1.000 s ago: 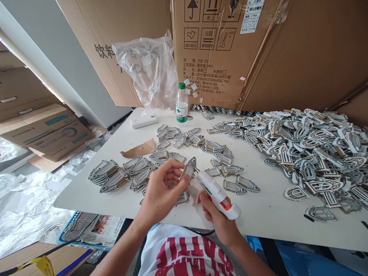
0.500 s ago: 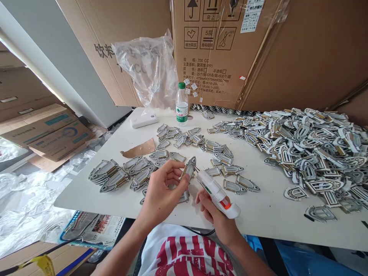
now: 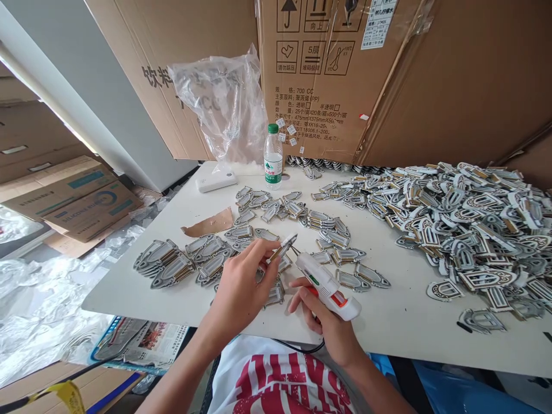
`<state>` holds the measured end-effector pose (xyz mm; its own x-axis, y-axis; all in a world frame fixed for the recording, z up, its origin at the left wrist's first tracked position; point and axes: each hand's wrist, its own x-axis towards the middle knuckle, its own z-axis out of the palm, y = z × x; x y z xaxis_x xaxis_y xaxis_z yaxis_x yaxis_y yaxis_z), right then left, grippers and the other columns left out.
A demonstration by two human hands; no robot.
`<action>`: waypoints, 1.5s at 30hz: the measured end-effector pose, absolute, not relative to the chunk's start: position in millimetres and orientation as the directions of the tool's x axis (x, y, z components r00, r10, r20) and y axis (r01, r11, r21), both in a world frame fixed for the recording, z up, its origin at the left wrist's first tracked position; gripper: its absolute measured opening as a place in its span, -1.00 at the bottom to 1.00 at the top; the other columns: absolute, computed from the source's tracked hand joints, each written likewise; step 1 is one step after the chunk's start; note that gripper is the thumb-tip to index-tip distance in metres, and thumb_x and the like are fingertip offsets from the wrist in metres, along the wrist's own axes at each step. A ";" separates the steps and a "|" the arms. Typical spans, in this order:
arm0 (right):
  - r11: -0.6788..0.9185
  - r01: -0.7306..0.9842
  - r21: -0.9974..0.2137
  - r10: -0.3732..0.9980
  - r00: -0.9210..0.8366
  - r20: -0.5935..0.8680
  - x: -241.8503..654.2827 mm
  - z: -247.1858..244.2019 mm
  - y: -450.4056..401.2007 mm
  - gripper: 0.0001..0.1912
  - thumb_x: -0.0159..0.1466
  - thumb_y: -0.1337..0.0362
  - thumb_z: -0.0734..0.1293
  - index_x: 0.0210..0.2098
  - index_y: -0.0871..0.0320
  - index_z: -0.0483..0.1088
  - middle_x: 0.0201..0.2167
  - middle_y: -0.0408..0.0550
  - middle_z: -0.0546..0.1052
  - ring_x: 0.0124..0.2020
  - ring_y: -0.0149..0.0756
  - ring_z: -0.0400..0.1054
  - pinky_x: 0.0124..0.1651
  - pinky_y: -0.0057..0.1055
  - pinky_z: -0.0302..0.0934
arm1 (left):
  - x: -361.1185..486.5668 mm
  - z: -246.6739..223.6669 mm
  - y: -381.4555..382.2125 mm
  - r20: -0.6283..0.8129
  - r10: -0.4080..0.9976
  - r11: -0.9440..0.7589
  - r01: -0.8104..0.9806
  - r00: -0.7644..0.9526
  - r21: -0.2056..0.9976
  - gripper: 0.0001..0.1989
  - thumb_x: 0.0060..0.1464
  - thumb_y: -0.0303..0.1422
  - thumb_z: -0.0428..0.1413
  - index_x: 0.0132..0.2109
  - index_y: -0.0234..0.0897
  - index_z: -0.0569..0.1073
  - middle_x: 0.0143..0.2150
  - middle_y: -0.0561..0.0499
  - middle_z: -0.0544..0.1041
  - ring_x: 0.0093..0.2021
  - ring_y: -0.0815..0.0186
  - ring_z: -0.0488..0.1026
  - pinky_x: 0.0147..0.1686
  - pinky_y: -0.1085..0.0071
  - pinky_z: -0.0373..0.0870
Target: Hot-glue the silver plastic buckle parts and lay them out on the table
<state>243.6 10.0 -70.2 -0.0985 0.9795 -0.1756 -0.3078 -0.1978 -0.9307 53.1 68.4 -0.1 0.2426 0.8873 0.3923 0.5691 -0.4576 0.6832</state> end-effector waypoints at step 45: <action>-0.136 -0.124 -0.983 0.991 -0.023 -0.134 246.0 -73.6 -0.5 -0.40 0.34 -0.32 0.48 -0.17 0.13 0.69 -0.56 -0.18 0.35 -0.58 -0.36 0.12 -0.52 -0.35 0.15 | 46.4 -1.9 87.8 0.070 0.996 -0.066 0.088 -0.050 0.994 -0.67 0.12 -0.14 0.47 -0.07 -0.22 0.66 -0.08 -0.07 0.71 -0.17 0.21 0.63 -0.27 0.41 0.51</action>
<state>246.0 -0.5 -73.6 -0.0230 0.9908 -0.1337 -0.1243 -0.1355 -0.9829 46.4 87.8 -1.9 -0.0497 0.9963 0.0703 0.0882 -0.0657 0.9939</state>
